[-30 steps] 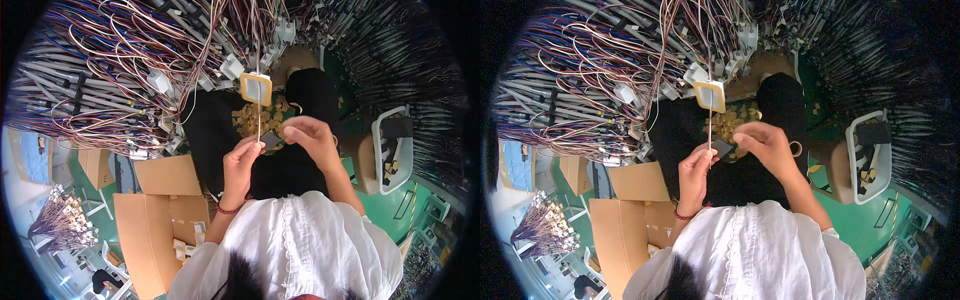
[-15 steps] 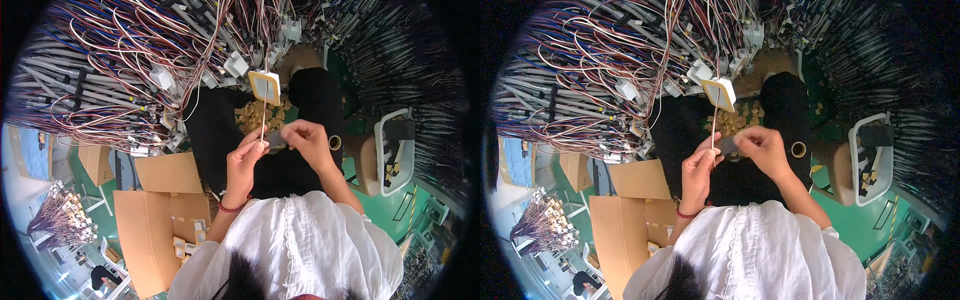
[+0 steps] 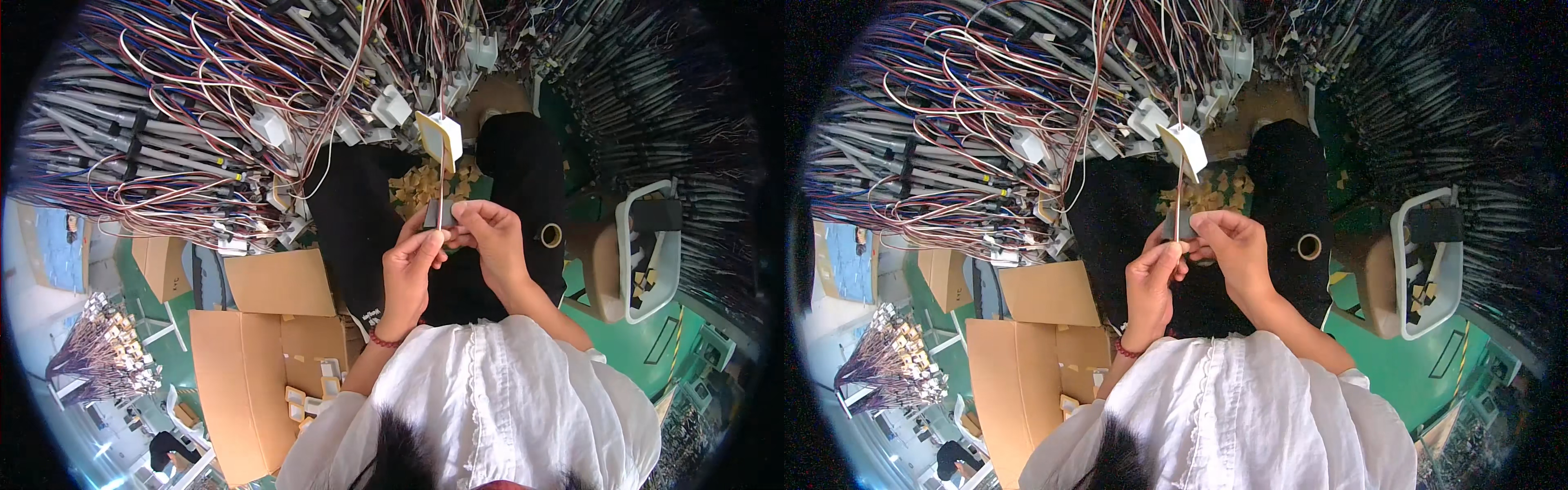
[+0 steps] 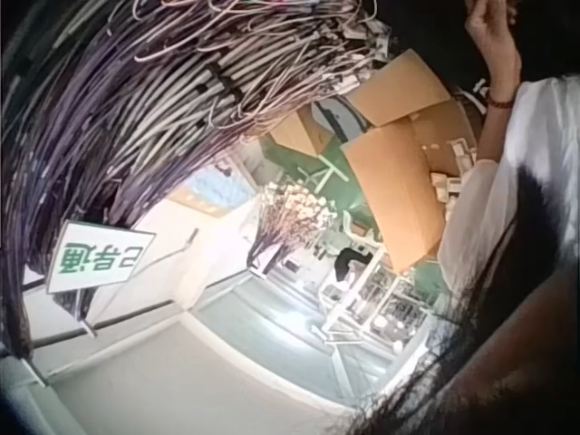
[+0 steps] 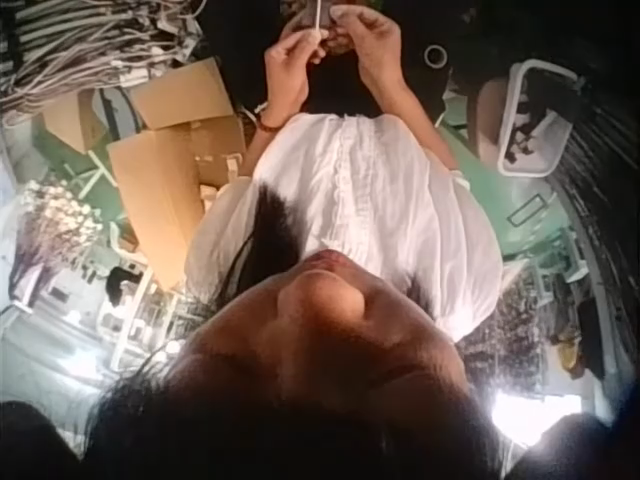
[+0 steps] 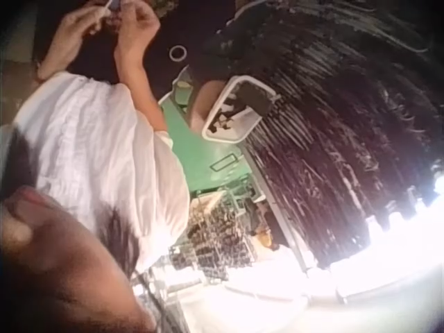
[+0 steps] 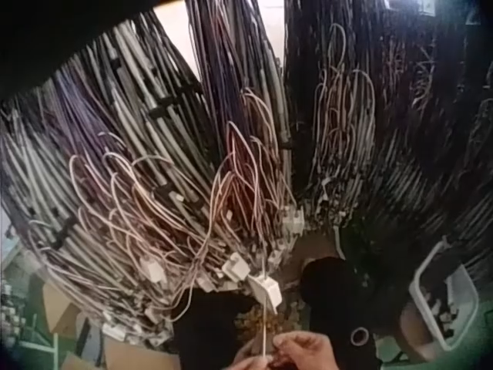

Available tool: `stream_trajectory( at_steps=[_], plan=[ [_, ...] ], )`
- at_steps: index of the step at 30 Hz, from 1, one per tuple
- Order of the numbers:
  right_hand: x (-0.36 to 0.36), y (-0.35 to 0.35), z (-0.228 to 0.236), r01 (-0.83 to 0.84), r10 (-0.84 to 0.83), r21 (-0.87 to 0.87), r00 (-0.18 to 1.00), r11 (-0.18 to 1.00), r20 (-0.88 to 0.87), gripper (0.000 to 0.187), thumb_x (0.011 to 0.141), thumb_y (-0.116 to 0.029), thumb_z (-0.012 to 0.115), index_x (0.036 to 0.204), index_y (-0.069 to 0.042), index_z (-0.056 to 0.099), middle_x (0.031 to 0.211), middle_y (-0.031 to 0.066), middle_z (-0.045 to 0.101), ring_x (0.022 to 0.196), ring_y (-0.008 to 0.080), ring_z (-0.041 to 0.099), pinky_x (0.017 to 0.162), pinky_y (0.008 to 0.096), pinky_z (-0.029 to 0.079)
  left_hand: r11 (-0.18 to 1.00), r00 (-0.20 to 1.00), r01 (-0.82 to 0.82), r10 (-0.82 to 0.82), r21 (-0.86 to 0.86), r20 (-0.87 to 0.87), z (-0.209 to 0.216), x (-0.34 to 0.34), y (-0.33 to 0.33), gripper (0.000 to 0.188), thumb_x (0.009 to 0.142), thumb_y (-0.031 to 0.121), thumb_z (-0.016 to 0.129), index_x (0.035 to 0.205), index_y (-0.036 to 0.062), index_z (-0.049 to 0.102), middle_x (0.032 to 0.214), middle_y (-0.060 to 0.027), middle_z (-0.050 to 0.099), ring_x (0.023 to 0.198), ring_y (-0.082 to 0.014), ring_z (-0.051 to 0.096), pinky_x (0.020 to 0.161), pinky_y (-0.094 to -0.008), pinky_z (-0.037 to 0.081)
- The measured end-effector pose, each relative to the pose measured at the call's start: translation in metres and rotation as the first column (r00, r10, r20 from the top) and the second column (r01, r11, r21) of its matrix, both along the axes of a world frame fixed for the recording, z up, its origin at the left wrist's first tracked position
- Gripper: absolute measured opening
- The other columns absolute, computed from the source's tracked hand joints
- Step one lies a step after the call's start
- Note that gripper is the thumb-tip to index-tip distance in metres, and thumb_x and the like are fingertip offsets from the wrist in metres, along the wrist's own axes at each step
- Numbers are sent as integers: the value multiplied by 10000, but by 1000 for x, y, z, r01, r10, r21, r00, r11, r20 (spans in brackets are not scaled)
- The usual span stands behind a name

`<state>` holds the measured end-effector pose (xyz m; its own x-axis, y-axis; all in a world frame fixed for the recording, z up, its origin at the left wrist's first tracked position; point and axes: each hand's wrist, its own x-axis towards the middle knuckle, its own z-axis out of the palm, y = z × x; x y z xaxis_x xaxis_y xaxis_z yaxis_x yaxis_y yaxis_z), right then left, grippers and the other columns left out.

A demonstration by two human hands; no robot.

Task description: Assembling an electrical wire harness by applying tape to various wires and components.

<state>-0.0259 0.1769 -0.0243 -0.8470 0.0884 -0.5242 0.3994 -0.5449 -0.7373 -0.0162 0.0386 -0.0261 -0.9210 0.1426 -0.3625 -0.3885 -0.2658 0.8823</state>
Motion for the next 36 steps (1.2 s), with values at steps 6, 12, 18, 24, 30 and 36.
stream_trajectory(
  at_steps=[6,12,18,24,30,36],
  plan=[
    [2,3,2,-18,23,85,998,996,-58,129,867,-110,618,887,6,672,780,46,660,663,93,614,622,221,498,1000,1000,13,-13,2,24,0,-1,-1,193,896,138,606,955,-27,687,1264,-86,519,682,-51,521,609,-197,422],
    [2,14,5,-189,168,-238,980,953,-106,231,910,-179,566,1016,12,638,943,80,659,853,150,633,773,301,513,1000,1000,-9,8,19,21,3,0,-3,197,897,131,596,935,-41,684,1279,-94,512,683,-56,515,626,-205,424],
    [-1,32,-27,-331,250,-431,939,839,-235,395,939,-280,527,1170,37,572,1066,119,632,962,201,610,858,350,494,998,997,58,-56,23,-58,18,0,1,181,893,110,593,915,-48,679,1250,-78,506,696,-62,513,641,-207,427],
    [-3,23,-21,-412,338,-365,907,835,-252,454,866,-326,642,1119,48,598,1063,156,633,894,200,631,787,348,532,996,995,86,-86,4,-42,11,4,-1,166,885,98,600,880,-47,680,1258,-75,497,695,-65,530,644,-210,437],
    [2,20,-18,-334,272,-278,932,901,-240,394,837,-286,686,1060,35,630,964,141,666,832,189,647,755,336,541,960,958,72,-141,-269,-250,11,4,4,125,861,49,614,842,-68,655,1245,-103,507,704,-80,563,637,-224,458],
    [3,13,-6,-248,201,-254,959,935,-199,248,844,-190,675,978,17,647,866,111,678,766,158,646,750,297,530,917,886,-49,-143,-396,-441,15,7,12,87,827,0,639,845,-85,635,1224,-110,525,714,-101,576,664,-221,460]
  ],
)
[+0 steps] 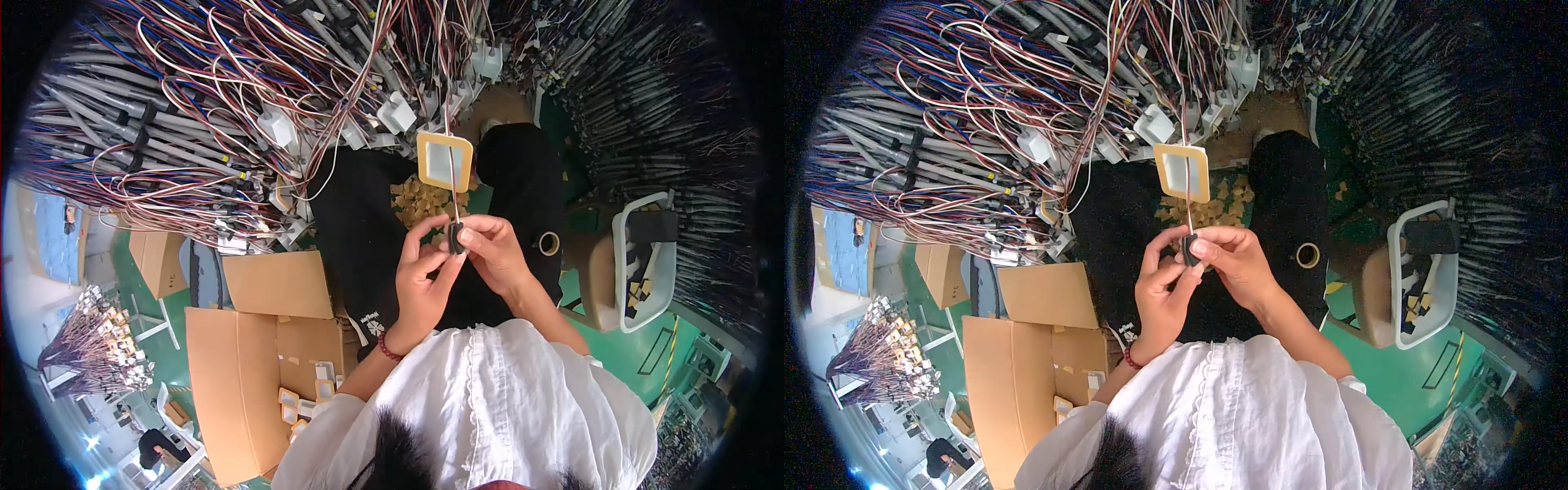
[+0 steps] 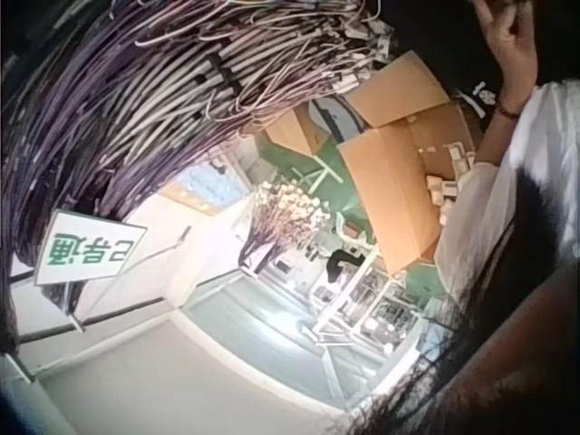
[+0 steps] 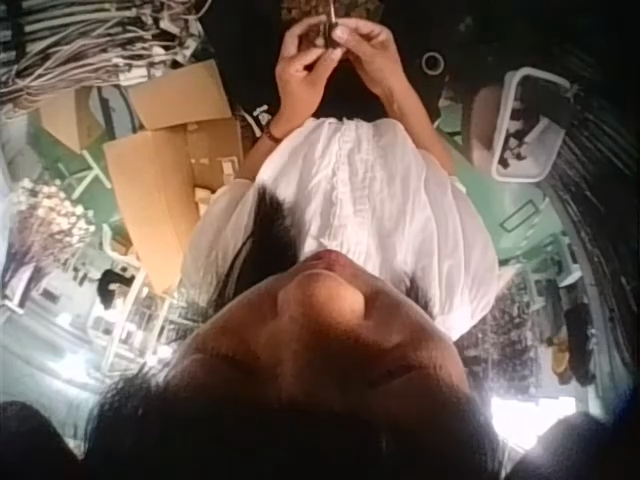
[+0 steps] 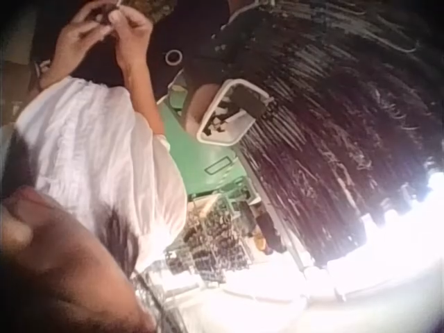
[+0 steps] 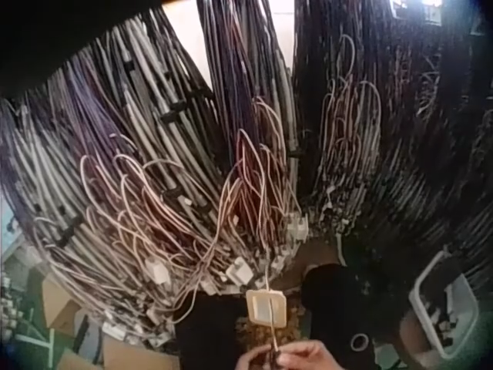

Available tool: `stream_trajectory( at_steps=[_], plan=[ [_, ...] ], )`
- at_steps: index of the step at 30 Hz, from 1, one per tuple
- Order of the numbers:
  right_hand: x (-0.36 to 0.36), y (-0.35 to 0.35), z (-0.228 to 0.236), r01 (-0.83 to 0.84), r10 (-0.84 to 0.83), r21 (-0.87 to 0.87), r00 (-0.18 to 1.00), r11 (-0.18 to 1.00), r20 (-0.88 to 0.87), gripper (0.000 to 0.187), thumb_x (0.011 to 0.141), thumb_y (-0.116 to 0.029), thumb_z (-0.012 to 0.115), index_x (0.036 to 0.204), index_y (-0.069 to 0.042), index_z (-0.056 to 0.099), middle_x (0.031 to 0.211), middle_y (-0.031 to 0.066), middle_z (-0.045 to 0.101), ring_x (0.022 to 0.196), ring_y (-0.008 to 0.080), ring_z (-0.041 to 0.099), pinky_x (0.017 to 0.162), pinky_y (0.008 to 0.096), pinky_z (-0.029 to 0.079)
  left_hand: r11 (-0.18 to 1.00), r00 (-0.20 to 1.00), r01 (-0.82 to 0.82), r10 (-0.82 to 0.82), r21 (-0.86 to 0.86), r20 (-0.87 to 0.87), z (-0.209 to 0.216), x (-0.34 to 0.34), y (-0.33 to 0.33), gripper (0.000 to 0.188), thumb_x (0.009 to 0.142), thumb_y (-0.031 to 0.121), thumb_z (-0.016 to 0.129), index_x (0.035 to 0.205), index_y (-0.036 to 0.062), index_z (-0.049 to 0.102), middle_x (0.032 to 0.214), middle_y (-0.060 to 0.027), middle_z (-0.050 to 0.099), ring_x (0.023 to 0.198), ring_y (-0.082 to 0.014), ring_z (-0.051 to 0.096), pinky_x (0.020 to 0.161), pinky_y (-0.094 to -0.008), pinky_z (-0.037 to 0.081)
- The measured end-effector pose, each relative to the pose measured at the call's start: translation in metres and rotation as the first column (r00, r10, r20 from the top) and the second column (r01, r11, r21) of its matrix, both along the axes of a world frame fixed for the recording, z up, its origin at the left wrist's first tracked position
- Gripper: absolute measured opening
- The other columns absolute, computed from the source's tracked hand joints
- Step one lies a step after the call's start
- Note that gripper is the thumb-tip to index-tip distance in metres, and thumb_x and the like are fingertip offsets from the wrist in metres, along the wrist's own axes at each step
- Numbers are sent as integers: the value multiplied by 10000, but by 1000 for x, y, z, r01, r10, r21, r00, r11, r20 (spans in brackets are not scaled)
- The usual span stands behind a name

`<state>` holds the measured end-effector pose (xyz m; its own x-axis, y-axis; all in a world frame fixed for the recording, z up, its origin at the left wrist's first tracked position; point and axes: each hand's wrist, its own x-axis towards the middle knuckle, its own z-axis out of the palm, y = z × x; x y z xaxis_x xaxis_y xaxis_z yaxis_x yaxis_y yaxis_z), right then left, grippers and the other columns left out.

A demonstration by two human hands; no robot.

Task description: Assembling an electrical wire harness by applying tape to various wires and components.

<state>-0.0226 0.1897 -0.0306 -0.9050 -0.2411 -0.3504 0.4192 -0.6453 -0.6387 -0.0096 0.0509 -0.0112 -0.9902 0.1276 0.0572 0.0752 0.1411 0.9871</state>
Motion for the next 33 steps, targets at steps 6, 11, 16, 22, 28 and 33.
stream_trajectory(
  at_steps=[6,11,16,22,28,33],
  plan=[
    [0,-3,4,19,-17,71,1000,997,-25,133,849,-128,641,907,-20,590,724,20,593,640,91,539,625,226,431,963,968,249,-247,-102,31,-4,-18,-20,91,786,11,679,850,-50,656,1198,-121,564,773,-163,617,718,-276,485],
    [7,-1,12,-177,197,-397,980,901,10,215,919,-253,577,902,-40,555,598,-45,411,531,64,346,540,237,306,995,995,99,-99,23,-29,-4,-86,-61,617,793,284,709,1295,30,455,1302,-132,482,1211,-252,466,1025,-404,356],
    [17,0,10,-189,233,-435,971,880,50,281,953,-252,523,1082,-6,561,583,-54,392,537,61,356,549,231,329,619,750,334,-632,711,198,-31,-138,-7,1030,761,570,652,1465,84,79,1256,-214,512,1069,-311,582,891,-417,496],
    [25,0,13,235,-218,342,972,910,-87,109,936,-90,530,1008,-21,486,768,27,575,655,81,528,623,229,452,864,938,173,-291,473,189,-46,-93,11,422,935,144,526,1317,46,374,1058,-98,560,947,-170,577,819,-286,497],
    [13,-10,-5,306,-263,556,952,773,-158,81,903,-59,581,923,0,528,754,35,622,605,45,539,527,186,440,962,964,260,-264,89,39,-33,-30,17,424,956,212,506,1279,-7,342,1132,-121,509,1000,-154,513,875,-278,429],
    [22,10,46,114,379,848,858,518,-347,236,843,-33,606,1076,-22,641,804,177,661,637,197,654,596,306,507,949,945,274,-296,157,140,-46,-30,-36,480,966,277,470,1311,-21,319,1116,-136,559,974,-176,572,860,-296,460]
  ],
)
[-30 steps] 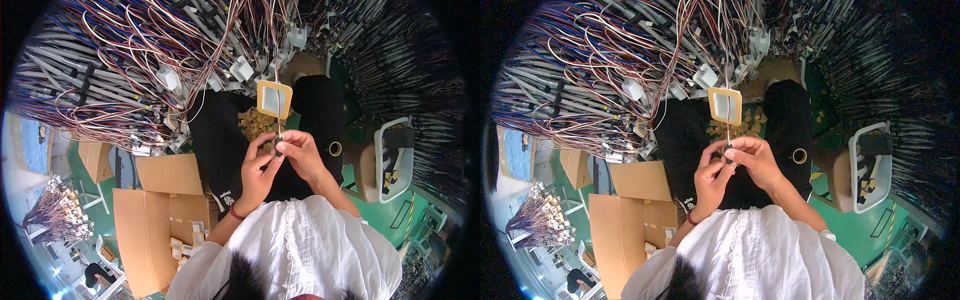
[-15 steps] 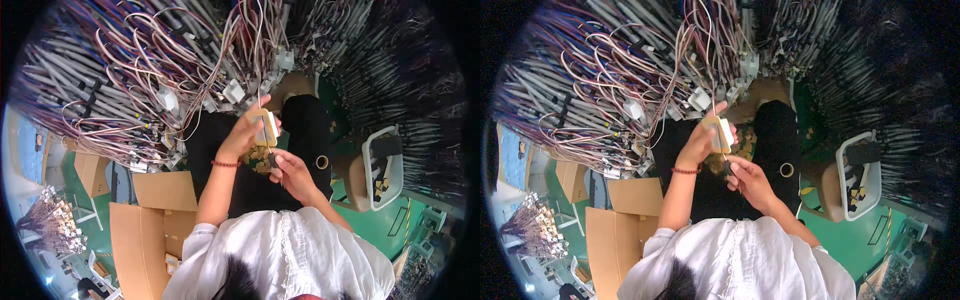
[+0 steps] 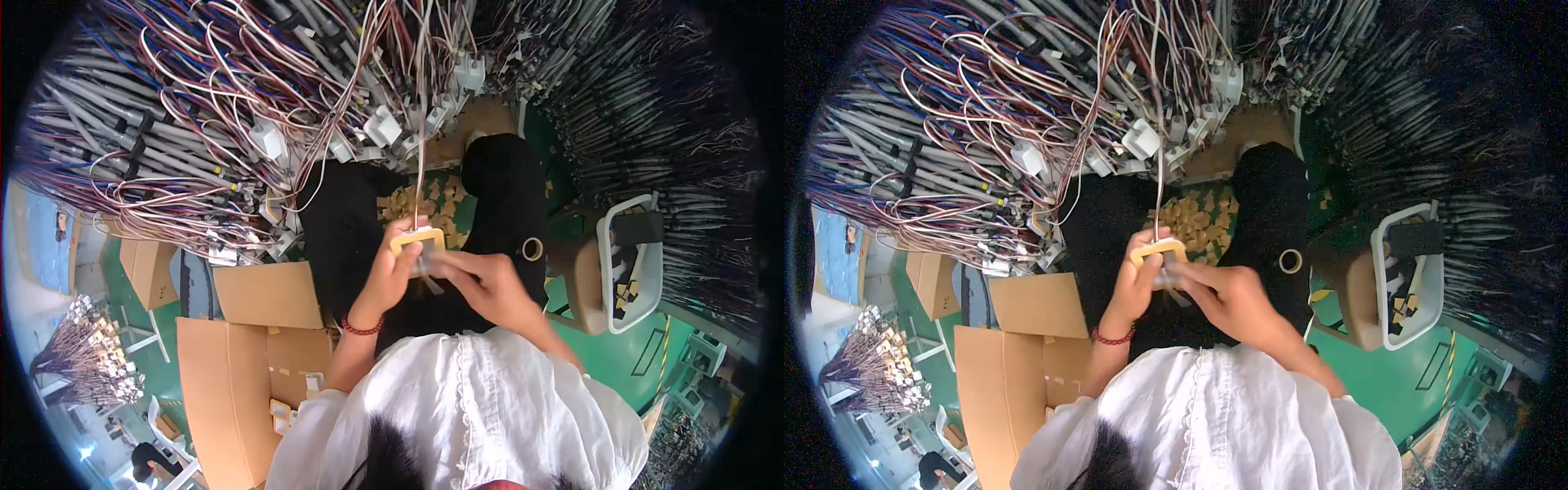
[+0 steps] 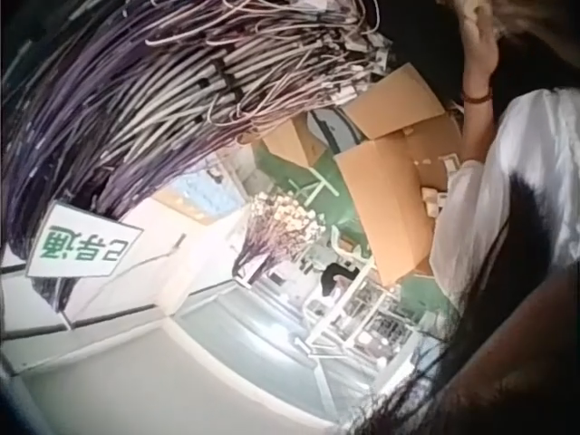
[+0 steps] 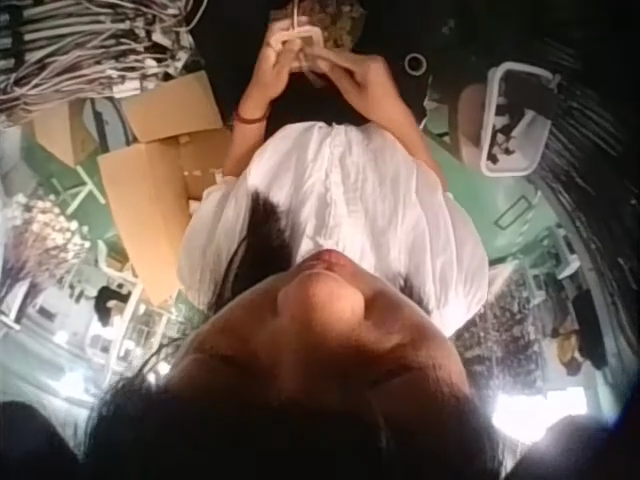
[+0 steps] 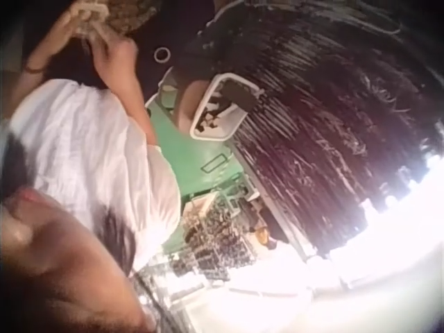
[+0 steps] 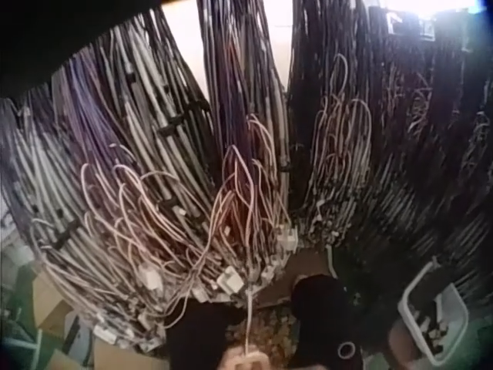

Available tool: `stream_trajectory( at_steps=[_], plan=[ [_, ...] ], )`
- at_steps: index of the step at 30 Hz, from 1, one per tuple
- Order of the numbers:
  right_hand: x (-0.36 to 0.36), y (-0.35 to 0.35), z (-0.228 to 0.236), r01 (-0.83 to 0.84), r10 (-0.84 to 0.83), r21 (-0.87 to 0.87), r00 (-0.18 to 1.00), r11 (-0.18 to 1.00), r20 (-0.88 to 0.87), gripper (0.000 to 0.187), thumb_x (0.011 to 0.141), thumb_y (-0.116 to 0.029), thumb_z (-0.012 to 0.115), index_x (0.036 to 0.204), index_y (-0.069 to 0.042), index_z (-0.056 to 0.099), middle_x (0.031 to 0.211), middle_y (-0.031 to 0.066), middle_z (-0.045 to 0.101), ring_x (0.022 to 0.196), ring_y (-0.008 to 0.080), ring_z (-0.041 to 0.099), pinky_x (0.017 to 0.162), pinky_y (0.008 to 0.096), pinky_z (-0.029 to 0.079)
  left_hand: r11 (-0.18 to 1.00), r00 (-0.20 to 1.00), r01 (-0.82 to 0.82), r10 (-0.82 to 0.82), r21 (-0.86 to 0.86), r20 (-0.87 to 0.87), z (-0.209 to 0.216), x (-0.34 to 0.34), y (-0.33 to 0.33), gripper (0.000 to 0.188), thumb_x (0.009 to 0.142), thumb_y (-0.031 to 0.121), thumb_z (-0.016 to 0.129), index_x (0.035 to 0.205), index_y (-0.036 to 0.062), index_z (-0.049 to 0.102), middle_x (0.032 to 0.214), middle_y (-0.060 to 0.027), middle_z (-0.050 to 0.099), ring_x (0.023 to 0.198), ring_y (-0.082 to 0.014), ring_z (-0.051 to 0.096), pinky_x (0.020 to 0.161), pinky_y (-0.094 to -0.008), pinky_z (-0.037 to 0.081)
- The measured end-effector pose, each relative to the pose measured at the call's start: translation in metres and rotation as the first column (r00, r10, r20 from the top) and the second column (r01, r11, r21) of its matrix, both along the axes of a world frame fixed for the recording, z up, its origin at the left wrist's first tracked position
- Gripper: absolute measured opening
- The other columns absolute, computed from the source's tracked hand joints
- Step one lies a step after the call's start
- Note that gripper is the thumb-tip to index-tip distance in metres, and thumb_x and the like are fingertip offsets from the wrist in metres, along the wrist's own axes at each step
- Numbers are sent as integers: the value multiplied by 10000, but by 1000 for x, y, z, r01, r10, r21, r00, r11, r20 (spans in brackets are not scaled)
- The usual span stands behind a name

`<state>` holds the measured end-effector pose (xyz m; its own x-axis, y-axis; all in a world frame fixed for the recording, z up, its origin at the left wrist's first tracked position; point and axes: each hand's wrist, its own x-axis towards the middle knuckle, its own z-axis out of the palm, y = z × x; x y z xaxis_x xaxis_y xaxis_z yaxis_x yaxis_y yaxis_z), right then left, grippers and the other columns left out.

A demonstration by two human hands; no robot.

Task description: Assembling an electrical wire harness by applying tape to various wires and components.

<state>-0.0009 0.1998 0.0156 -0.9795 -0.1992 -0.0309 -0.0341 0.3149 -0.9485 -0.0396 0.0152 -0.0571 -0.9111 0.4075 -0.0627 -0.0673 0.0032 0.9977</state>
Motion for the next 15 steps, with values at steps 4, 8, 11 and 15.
stream_trajectory(
  at_steps=[4,8,11,15],
  plan=[
    [-24,23,17,166,-154,-159,984,973,87,186,843,-111,646,969,23,669,785,81,654,653,122,605,597,239,487,973,974,158,-181,168,133,38,2,-16,768,935,309,516,1456,38,21,1043,-174,595,808,-233,640,700,-344,532],
    [-43,0,-7,-205,321,-505,934,838,155,227,860,-164,654,1026,-12,685,861,68,556,683,118,567,575,242,472,924,960,171,-234,342,152,48,8,-7,905,918,253,572,1462,147,-143,1032,-189,610,760,-234,642,640,-345,539],
    [-40,-4,-4,-211,203,-434,977,876,-66,199,851,-160,662,976,-9,700,830,77,576,666,138,574,568,259,470,910,916,176,-291,374,277,56,6,-12,883,924,197,569,1459,27,-113,1394,-114,379,1133,-104,457,959,-256,365],
    [-35,-18,11,36,-74,-116,937,993,-342,66,766,-64,703,801,-9,699,724,96,615,641,209,599,545,292,459,944,961,106,-178,311,213,68,21,-2,924,883,201,624,1468,20,-68,1388,-88,359,1143,-104,428,959,-236,352]
  ],
)
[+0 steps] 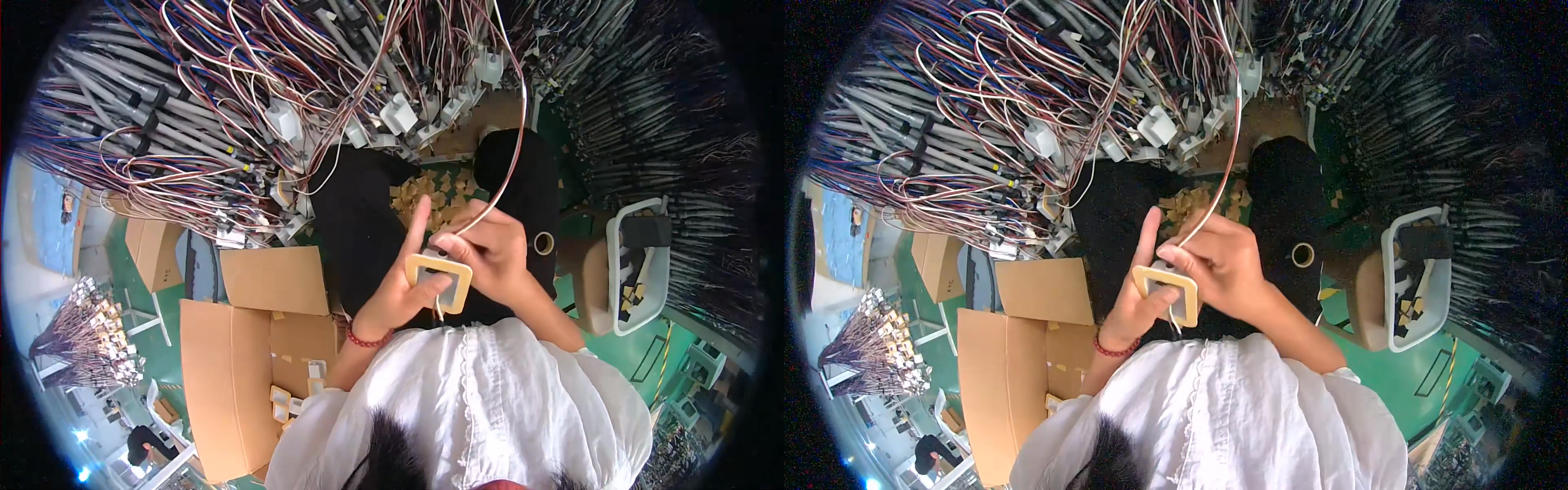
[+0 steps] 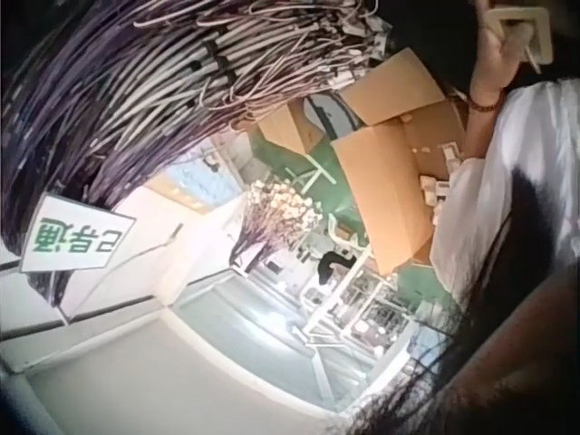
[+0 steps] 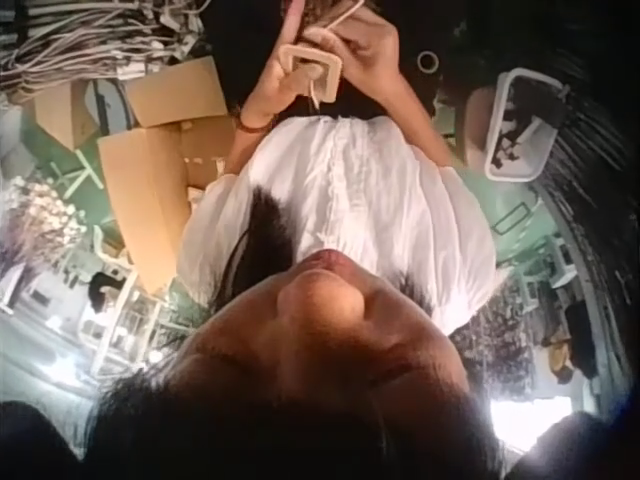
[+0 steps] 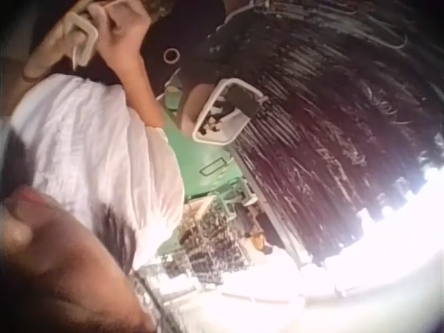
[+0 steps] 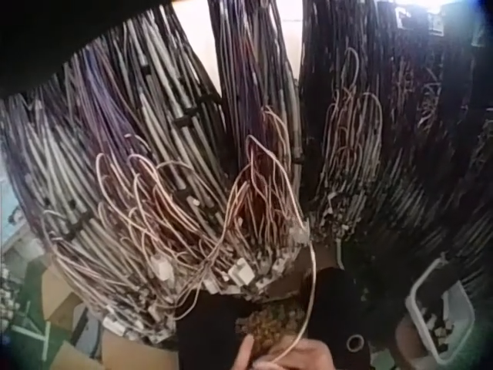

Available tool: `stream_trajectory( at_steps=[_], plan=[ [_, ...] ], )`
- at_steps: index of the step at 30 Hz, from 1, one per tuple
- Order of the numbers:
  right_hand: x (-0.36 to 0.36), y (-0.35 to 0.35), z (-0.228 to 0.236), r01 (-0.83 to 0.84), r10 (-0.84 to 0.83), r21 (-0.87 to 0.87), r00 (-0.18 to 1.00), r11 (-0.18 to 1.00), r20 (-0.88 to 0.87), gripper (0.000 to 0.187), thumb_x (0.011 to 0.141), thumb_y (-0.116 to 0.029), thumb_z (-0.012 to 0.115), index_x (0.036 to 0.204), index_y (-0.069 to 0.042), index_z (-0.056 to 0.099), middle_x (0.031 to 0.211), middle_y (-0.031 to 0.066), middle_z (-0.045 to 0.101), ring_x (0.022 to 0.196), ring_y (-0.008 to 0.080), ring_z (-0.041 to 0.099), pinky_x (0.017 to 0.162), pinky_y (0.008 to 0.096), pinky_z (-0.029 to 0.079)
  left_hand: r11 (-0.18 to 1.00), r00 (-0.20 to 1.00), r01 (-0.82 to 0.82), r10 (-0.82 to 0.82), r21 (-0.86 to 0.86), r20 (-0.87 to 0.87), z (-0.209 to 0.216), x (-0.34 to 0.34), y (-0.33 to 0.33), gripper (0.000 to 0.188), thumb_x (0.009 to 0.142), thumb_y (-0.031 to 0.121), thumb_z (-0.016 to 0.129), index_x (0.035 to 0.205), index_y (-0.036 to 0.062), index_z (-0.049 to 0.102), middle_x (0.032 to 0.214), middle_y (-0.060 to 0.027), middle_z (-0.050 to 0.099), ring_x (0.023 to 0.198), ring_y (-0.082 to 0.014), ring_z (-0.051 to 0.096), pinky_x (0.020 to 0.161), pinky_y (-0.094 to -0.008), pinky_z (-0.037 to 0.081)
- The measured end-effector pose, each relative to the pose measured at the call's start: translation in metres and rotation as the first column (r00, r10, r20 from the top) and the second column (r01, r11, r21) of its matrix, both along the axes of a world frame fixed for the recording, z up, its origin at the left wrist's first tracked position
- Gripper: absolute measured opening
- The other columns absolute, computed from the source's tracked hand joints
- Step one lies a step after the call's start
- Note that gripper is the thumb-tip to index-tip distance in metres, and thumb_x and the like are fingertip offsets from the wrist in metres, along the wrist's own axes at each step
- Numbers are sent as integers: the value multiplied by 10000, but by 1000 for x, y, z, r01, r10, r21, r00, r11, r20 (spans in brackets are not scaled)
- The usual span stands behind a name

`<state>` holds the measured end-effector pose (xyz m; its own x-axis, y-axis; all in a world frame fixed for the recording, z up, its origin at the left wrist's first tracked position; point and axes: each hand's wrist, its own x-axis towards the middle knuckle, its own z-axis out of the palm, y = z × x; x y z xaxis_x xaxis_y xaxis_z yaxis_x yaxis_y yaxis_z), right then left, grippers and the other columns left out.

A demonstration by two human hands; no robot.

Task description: Assembling an electrical wire harness by applying tape to various wires and components.

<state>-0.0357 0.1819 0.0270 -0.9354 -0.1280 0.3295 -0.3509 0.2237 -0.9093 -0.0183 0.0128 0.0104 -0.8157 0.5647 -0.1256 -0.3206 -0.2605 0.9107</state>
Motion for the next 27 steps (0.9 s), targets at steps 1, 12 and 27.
stream_trajectory(
  at_steps=[1,12,27],
  plan=[
    [3,-5,0,51,-52,-18,998,999,-42,59,763,-60,703,798,-12,699,721,94,617,640,205,601,550,289,462,999,999,-32,32,7,7,1,4,0,923,887,204,622,1470,31,-72,1329,-78,414,1093,-96,455,923,-227,372],
    [0,17,-4,-198,245,-227,948,954,204,159,806,-123,689,920,-16,712,841,91,598,732,173,573,637,278,449,992,998,44,-49,122,37,1,-15,1,977,874,193,634,1467,148,-142,935,-153,614,728,-182,604,623,-307,509],
    [7,9,-18,16,87,-441,973,897,214,142,821,-140,668,818,-4,709,820,72,593,759,146,550,659,261,433,988,952,-146,130,-40,-277,-9,5,24,878,925,207,568,1456,26,-107,1134,-123,561,963,-151,550,862,-280,426]
  ],
)
